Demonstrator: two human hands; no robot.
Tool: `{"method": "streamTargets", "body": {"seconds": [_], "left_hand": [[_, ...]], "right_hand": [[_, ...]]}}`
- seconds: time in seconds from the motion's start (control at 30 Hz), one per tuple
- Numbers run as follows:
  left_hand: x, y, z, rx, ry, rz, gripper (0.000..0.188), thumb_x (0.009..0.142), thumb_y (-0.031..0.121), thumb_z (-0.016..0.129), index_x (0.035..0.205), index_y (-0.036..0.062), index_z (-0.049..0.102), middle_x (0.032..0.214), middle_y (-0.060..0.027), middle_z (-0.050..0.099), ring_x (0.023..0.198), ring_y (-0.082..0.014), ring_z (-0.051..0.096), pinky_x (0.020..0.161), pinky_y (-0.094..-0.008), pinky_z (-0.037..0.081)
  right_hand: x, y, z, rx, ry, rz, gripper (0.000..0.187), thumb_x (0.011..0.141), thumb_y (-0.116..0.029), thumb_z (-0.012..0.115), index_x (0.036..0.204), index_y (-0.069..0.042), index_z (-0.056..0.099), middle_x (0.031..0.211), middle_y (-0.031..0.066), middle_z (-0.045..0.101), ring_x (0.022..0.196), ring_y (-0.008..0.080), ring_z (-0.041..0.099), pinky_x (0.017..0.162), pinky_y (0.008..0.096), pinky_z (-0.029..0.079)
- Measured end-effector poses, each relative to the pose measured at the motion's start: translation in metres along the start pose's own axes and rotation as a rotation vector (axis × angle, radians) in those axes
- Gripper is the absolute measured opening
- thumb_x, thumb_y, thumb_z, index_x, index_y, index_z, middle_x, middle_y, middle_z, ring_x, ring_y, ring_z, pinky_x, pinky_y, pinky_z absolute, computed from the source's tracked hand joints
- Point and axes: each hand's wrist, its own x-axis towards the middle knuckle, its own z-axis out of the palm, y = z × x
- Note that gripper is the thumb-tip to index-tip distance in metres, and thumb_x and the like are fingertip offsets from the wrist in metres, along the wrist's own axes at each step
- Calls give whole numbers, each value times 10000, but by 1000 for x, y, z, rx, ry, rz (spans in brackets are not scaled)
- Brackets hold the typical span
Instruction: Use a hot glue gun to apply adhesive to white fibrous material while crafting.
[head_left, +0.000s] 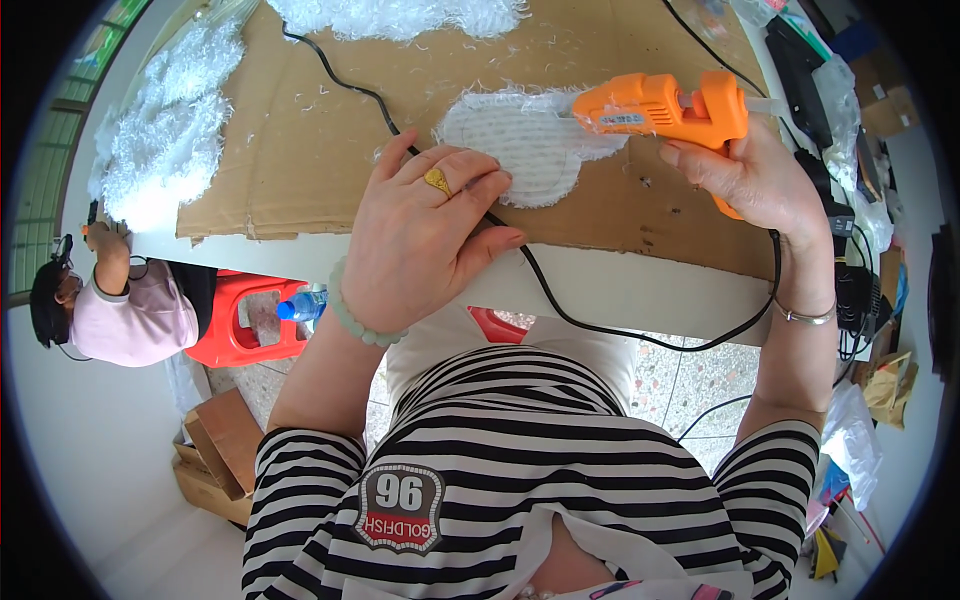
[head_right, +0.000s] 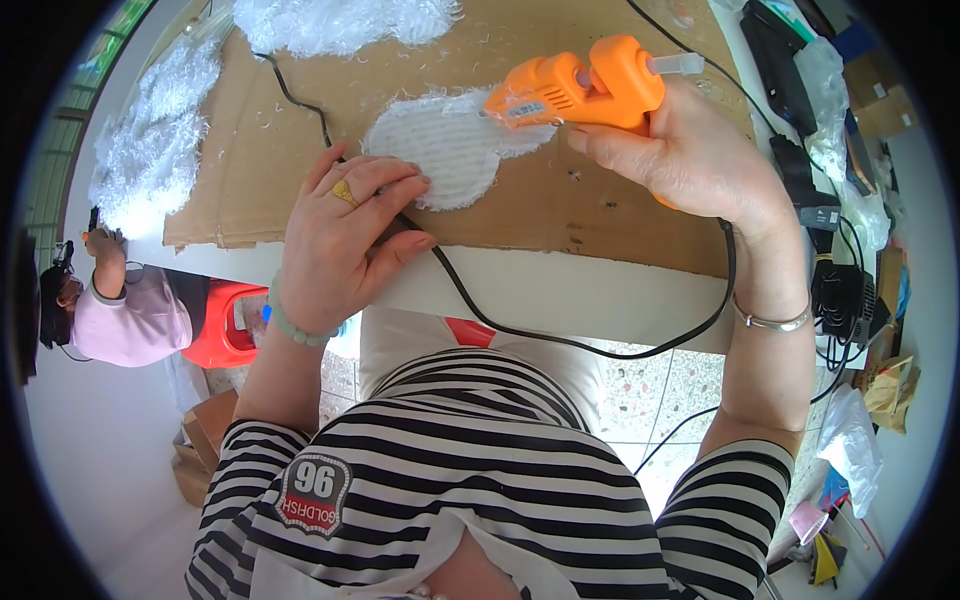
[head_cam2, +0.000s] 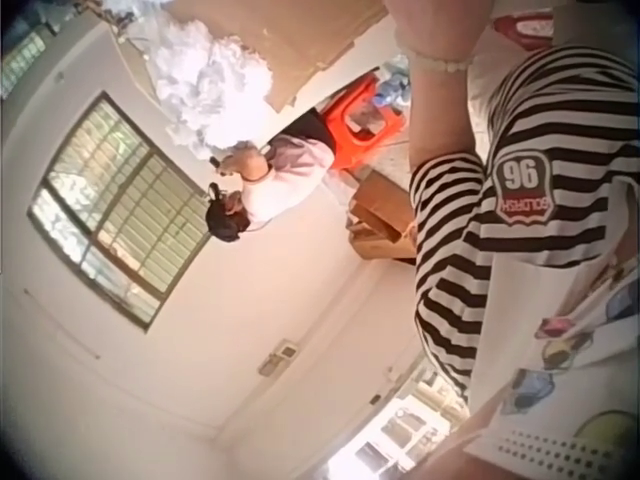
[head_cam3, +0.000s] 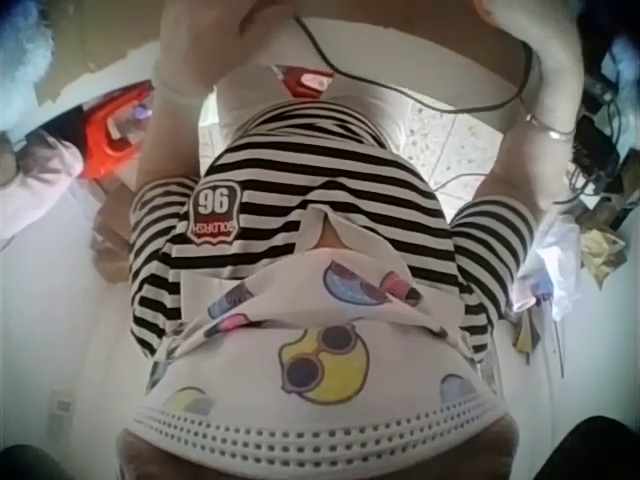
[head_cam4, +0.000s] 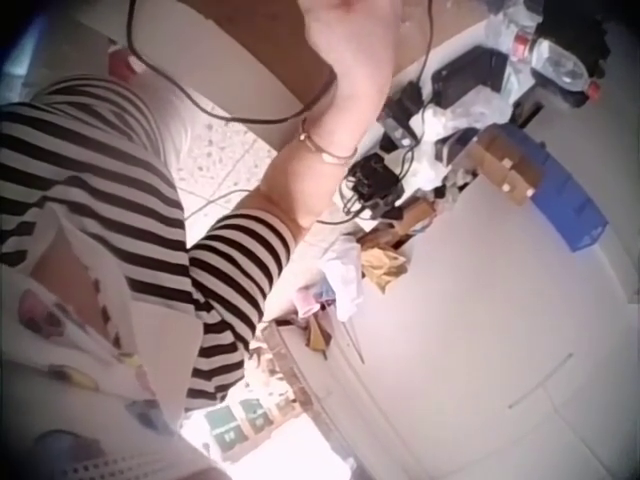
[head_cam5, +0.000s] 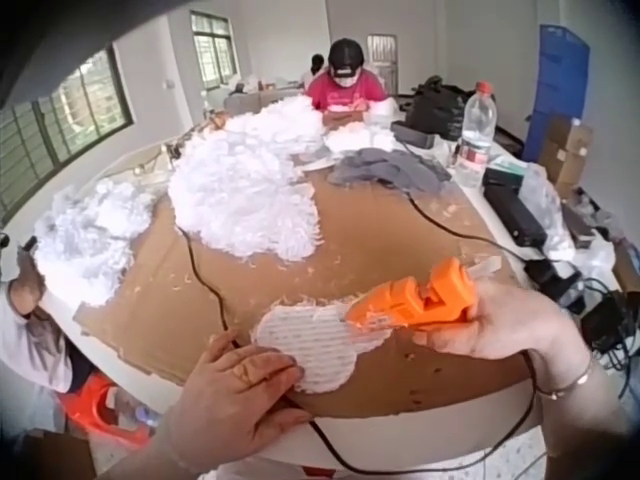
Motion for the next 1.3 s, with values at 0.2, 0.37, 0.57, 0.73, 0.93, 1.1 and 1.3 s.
{"method": "streamTargets", "body": {"seconds": [0.2, 0.37, 0.57, 0.73, 0.93, 1.1, 1.3], "left_hand": [[3, 2, -5, -9, -68, -22, 353, 756, 306, 698, 1013, 69, 645, 1069, -54, 605, 996, -277, 581, 989, -492, 354], [1, 1, -1, 10, -20, -14, 349, 733, 323, 703, 955, 61, 641, 1005, -33, 607, 966, -248, 579, 962, -513, 366], [3, 2, 0, 3, -18, -8, 354, 731, 323, 706, 960, 60, 644, 1013, -38, 611, 972, -258, 582, 965, -511, 366], [2, 3, 0, 5, -18, -11, 349, 724, 312, 714, 954, 57, 651, 1015, -41, 615, 971, -261, 583, 966, -507, 367], [3, 3, -1, 6, -28, -17, 340, 724, 301, 718, 950, 55, 654, 1008, -44, 618, 967, -264, 583, 970, -501, 364], [2, 1, -1, 7, -30, -15, 344, 722, 298, 722, 955, 54, 652, 1011, -44, 619, 970, -270, 582, 968, -504, 362], [2, 1, -1, 10, -28, -16, 343, 720, 292, 724, 957, 55, 652, 1016, -43, 620, 971, -271, 582, 966, -510, 363]], "right_hand": [[-15, 7, -33, 217, 95, 76, 298, 841, -136, 660, 1085, -12, 542, 847, 26, 589, 683, 113, 544, 645, 260, 467], [-8, 20, -31, 191, 10, 96, 282, 844, -87, 648, 1100, -17, 552, 851, 23, 591, 738, 117, 557, 671, 263, 462], [-6, 19, -32, 81, -19, 105, 279, 839, -117, 661, 1082, -17, 568, 802, 11, 588, 709, 100, 546, 646, 246, 452], [-2, 14, -19, -21, 14, 38, 253, 826, -176, 671, 994, -9, 582, 714, 17, 550, 636, 106, 494, 598, 251, 422], [-2, 11, -17, -32, 39, -4, 277, 813, -245, 674, 928, -10, 585, 665, 33, 523, 598, 134, 461, 583, 274, 404], [-2, 7, -4, -50, 61, 29, 282, 811, -265, 672, 923, -20, 589, 656, 28, 519, 589, 141, 459, 577, 280, 406], [0, 8, -14, -91, -32, 64, 273, 846, -176, 670, 1055, -23, 583, 709, -23, 526, 603, 63, 439, 541, 210, 372]]}}
